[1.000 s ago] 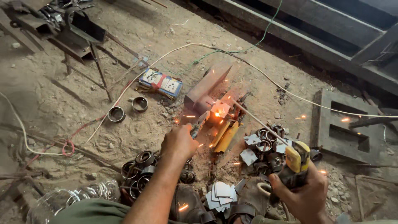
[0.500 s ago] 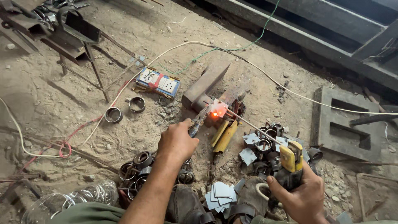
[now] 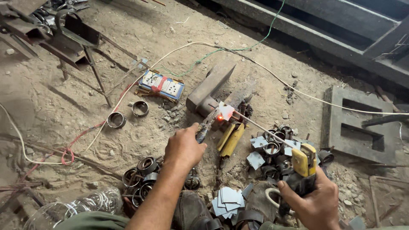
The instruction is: The person welds small metal rings to square metal plates using a handheld welding tool. They hold the parts with pliers, apply the welding rod to create a joint, and then place the finished pieces aside. The process is repeated for multiple units.
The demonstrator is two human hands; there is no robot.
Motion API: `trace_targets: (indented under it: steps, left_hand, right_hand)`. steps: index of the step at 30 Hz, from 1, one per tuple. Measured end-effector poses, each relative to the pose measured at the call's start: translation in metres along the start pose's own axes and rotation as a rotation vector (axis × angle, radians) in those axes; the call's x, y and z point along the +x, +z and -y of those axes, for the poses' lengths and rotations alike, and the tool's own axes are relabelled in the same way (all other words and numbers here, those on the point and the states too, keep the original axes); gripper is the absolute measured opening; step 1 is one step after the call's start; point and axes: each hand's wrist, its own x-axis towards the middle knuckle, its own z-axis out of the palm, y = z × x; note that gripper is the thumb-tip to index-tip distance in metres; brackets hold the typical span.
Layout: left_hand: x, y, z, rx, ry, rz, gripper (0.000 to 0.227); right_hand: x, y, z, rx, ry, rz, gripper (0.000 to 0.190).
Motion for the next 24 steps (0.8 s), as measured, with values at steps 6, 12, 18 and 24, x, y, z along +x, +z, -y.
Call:
trace_targets:
  steps: [6,12,18,24]
  left_hand:
    - [0.001,0.005,-0.011,0.016,-0.041,0.065,0.071]
    - [0.003,0.011,-0.016,0.074,0.004,0.066,0.072]
    - [0.006,0.021,-0.016,0.094,0.028,0.073,0.072]
    - [0.01,0.023,-0.013,0.116,0.054,0.036,0.068]
  right_hand:
    - [0.002,0.0,-0.011,0.081,0.131,0.013,0.041]
    - [0.003,0.002,-0.016,0.097,0.12,-0.022,0.037]
    - [0.004,0.004,-0.014,0.083,0.176,-0.026,0.038]
    - [0.005,0.006,-0.01,0.152,0.188,-0.001,0.037]
